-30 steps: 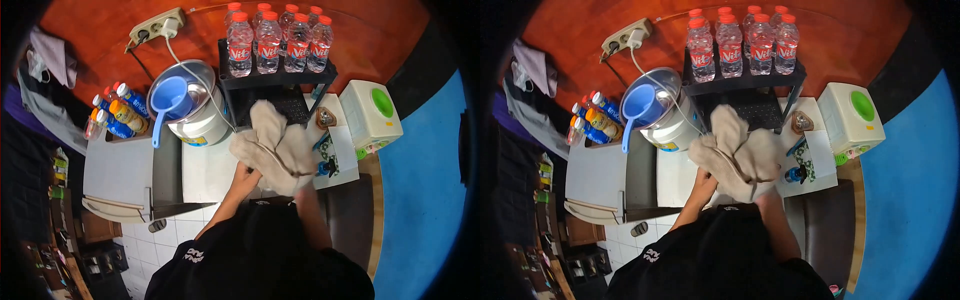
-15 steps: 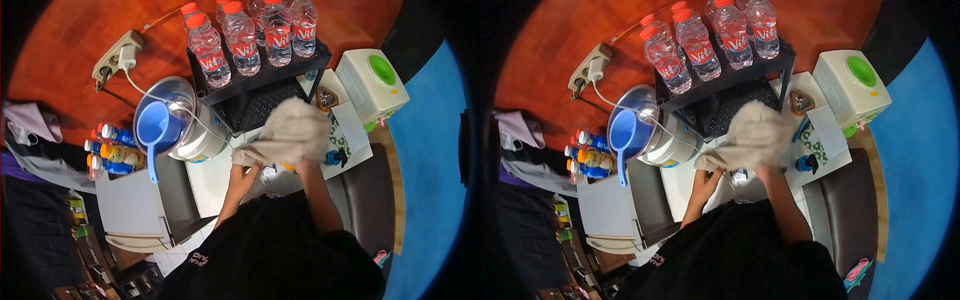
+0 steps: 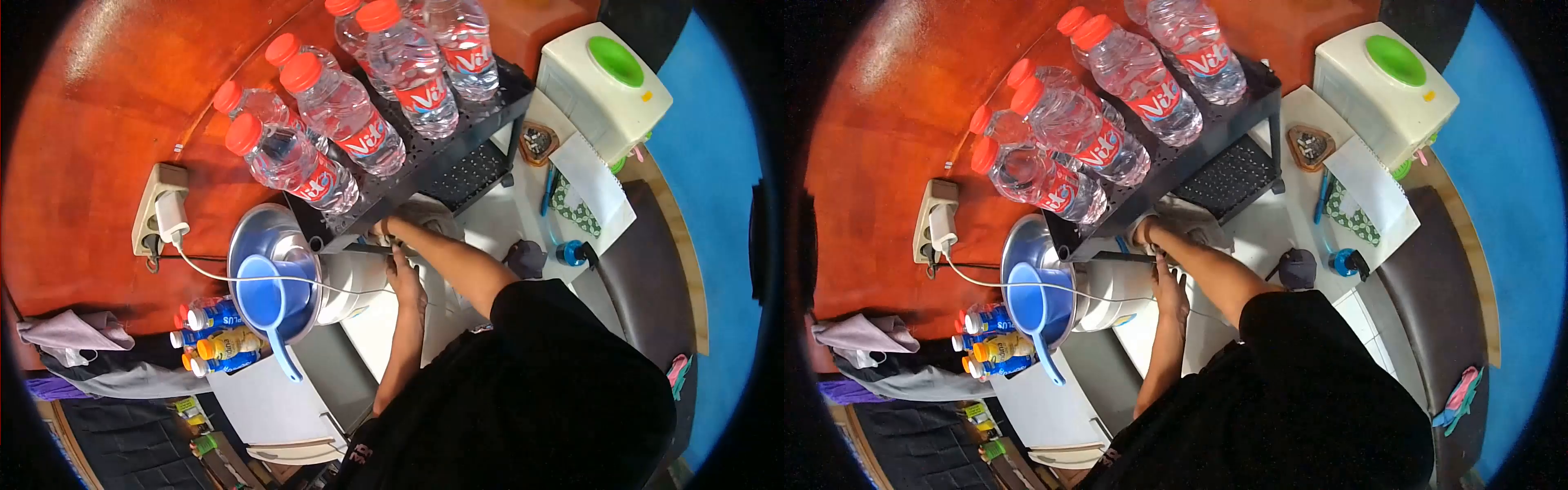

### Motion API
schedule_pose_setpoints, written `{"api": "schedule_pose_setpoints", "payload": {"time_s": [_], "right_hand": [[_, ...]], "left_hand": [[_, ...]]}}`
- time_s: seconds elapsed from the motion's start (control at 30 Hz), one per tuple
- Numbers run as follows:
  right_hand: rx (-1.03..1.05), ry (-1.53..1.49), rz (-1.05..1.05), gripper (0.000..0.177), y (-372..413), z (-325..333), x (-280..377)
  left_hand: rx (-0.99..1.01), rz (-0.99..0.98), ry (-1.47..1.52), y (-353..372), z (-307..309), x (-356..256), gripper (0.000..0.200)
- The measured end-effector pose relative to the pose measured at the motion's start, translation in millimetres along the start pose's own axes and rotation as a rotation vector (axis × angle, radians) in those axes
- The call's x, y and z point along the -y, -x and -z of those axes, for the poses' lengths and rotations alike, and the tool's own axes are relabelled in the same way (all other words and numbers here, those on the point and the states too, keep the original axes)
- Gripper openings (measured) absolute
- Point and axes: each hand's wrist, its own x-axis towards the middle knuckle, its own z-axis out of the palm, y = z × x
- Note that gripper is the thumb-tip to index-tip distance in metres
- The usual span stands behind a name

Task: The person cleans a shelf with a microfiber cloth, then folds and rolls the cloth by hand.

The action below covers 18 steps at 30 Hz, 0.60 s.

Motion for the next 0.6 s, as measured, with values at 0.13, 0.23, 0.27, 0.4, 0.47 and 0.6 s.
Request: {"api": "schedule_pose_setpoints", "payload": {"time_s": [0.13,0.23,0.27,0.4,0.47,0.6], "right_hand": [[0.069,0.145,0.052,0.057,7.8,-13.3,-14.2],[0.089,0.244,0.077,0.056,0.3,-3.4,-30.9],[0.092,0.279,0.086,0.056,-4.4,-2.5,-30.8],[0.115,0.403,0.128,0.055,-2.1,-6.5,-34.2],[0.127,0.458,0.15,0.054,3.5,-11.2,-35.0],[0.111,0.578,0.187,0.053,-6.2,-14.2,-26.4]], "left_hand": [[0.092,-0.302,0.068,-39.6,0.4,30.4,0.042],[0.003,-0.191,-0.364,-47.0,8.2,28.5,0.036],[0.006,-0.183,-0.363,-52.4,8.4,36.8,0.036],[-0.06,-0.46,-0.242,-50.9,4.8,42.7,0.026],[-0.009,-0.357,-0.201,-42.8,4.3,39.4,0.039],[0.039,-0.405,-0.257,-44.3,7.1,34.0,0.039]]}}
